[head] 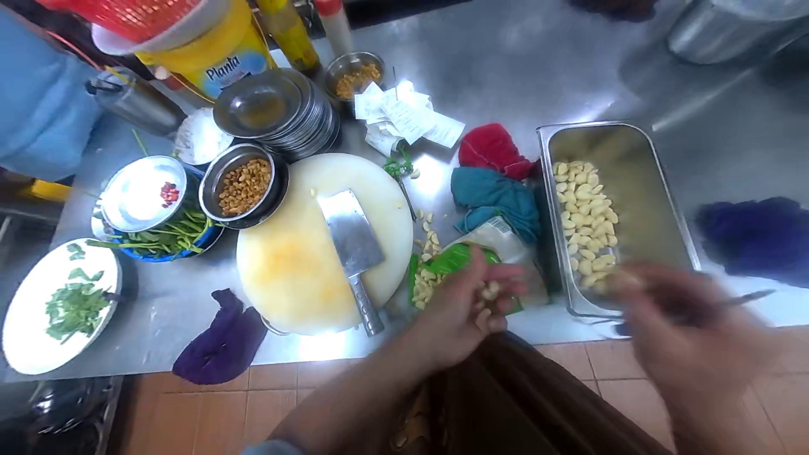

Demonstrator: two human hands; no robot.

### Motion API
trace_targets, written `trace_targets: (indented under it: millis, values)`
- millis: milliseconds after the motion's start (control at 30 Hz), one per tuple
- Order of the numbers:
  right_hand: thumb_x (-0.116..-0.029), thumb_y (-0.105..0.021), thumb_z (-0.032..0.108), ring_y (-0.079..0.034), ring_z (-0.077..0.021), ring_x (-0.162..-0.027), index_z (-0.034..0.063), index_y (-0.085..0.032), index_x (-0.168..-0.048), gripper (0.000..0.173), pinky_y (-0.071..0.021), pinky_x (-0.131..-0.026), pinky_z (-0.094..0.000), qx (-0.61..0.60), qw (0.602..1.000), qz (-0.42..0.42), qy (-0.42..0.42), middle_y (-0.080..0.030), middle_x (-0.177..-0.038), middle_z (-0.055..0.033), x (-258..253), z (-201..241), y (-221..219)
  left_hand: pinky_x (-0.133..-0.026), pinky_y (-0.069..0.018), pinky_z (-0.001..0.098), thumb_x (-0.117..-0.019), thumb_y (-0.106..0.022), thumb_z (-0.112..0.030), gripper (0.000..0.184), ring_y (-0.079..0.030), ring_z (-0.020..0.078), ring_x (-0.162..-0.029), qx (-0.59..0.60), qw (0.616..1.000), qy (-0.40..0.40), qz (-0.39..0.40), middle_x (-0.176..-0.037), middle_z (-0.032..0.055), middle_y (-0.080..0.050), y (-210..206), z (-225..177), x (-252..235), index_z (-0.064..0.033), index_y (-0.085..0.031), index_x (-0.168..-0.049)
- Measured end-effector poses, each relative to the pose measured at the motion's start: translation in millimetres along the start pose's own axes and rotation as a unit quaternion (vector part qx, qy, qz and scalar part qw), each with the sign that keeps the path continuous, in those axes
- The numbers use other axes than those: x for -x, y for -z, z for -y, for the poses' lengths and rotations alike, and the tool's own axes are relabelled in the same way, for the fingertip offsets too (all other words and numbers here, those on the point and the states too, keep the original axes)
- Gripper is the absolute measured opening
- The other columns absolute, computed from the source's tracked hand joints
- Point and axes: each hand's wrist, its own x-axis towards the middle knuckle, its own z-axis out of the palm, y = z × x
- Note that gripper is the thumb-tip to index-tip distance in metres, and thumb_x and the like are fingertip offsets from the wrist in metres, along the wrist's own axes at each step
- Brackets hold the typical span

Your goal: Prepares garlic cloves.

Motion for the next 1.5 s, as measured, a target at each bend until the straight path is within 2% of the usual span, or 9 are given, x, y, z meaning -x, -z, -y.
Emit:
trace_targets:
  millis: [100,167,433,700,867,967,1100,1333,1500]
  values:
    - [-0.0912,-0.074,0.015,-0.061,-0.0347,-0.074,-0.0061,-0.063,-0.12,0.038,-0.0505,-0.066,-0.0558,0.178,0.975,0.096,-0.093,-0.064,-0.098,-0.0256,-16,-37,39,-0.084,-0.0593,0.0308,-0.1005,-0.011,-0.073,0.088,-0.071,0.0189,-0.099,0.156,0.988,-0.015,0.009,-0.12,0.0119,-0.07,10,2,5,-0.0089,-0.064,-0.13]
    - [-0.0852,-0.083,0.011,-0.062,-0.0406,-0.066,-0.0037,-0.07,-0.102,0.027,-0.048,-0.06,-0.065,0.237,0.946,0.182,-0.128,-0.065,-0.079,-0.0228,-21,-49,53,-0.1,-0.0548,0.0406,-0.0973,-0.009,-0.078,0.095,-0.066,0.0258,-0.12,0.19,0.979,-0.043,0.063,-0.137,0.0138,-0.064,12,5,7,-0.0089,-0.061,-0.137]
    - [-0.0918,-0.071,0.043,-0.055,-0.0028,-0.063,0.0003,-0.067,-0.116,0.049,-0.048,-0.057,-0.0232,0.085,0.993,0.079,-0.029,-0.064,-0.079,-0.0019,-21,12,30,-0.119,-0.0373,0.0512,-0.0929,-0.01,-0.083,0.104,-0.042,0.0298,-0.147,0.214,0.959,-0.085,0.166,-0.159,0.015,-0.043,9,10,7,-0.0066,-0.047,-0.152]
    - [-0.0882,-0.075,0.039,-0.056,0.0063,-0.066,0.0154,-0.073,-0.1,0.027,-0.0496,-0.056,-0.0116,-0.02,0.972,0.203,0.117,-0.065,-0.085,0.0091,-15,49,-43,-0.109,-0.0461,0.0368,-0.0908,-0.02,-0.086,0.098,-0.055,0.0187,-0.133,0.142,0.972,-0.087,0.165,-0.152,0.008,-0.052,9,12,13,-0.0144,-0.054,-0.148]
    - [-0.088,-0.074,0.036,-0.056,0.0052,-0.063,0.0204,-0.072,-0.097,0.018,-0.0492,-0.053,-0.0128,-0.08,0.971,0.222,0.04,-0.065,-0.084,0.0126,-10,44,-58,-0.107,-0.0472,0.0382,-0.0888,-0.025,-0.088,0.097,-0.059,0.0182,-0.122,0.119,0.979,-0.092,0.138,-0.135,0.0071,-0.061,13,11,17,-0.0153,-0.055,-0.146]
    - [-0.0908,-0.074,0.033,-0.054,0.0002,-0.051,0.0298,-0.075,-0.107,0.016,-0.0468,-0.044,-0.0171,-0.188,0.955,0.217,-0.075,-0.067,-0.077,0.0116,-8,45,-51,-0.095,-0.0572,0.039,-0.1084,-0.033,-0.054,0.057,-0.067,0.0186,-0.109,0.071,0.988,-0.123,0.055,-0.128,0.0076,-0.065,12,11,20,-0.0113,-0.062,-0.134]
    - [-0.09,-0.074,0.027,-0.053,-0.0009,-0.05,0.0293,-0.077,-0.108,0.018,-0.0457,-0.044,-0.0159,-0.237,0.944,0.208,-0.099,-0.069,-0.077,0.0082,-9,44,-47,-0.071,-0.0589,0.0252,-0.1013,-0.061,-0.012,0.023,-0.069,0.01,-0.083,-0.047,0.985,-0.164,0.004,-0.107,0.0055,-0.07,11,12,25,-0.0103,-0.069,-0.123]
    - [-0.0853,-0.081,0.04,-0.054,-0.0004,-0.055,0.0275,-0.071,-0.103,0.024,-0.0458,-0.046,-0.015,-0.21,0.95,0.22,-0.067,-0.062,-0.075,0.0107,1,41,-57,-0.063,-0.0601,0.0264,-0.1003,-0.063,-0.007,0.015,-0.067,0.0115,-0.066,-0.252,0.922,-0.287,-0.06,-0.083,0.007,-0.071,15,14,29,-0.0032,-0.072,-0.112]
    - [-0.0941,-0.061,0.062,-0.052,0.0051,-0.056,0.023,-0.058,-0.101,0.04,-0.0449,-0.047,-0.0136,-0.118,0.953,0.274,-0.042,-0.057,-0.07,0.0145,3,42,-54,-0.064,-0.061,0.0252,-0.1006,-0.064,-0.012,0.014,-0.067,0.0091,-0.07,-0.365,0.859,-0.351,-0.071,-0.09,0.0026,-0.069,15,16,34,-0.0059,-0.072,-0.111]
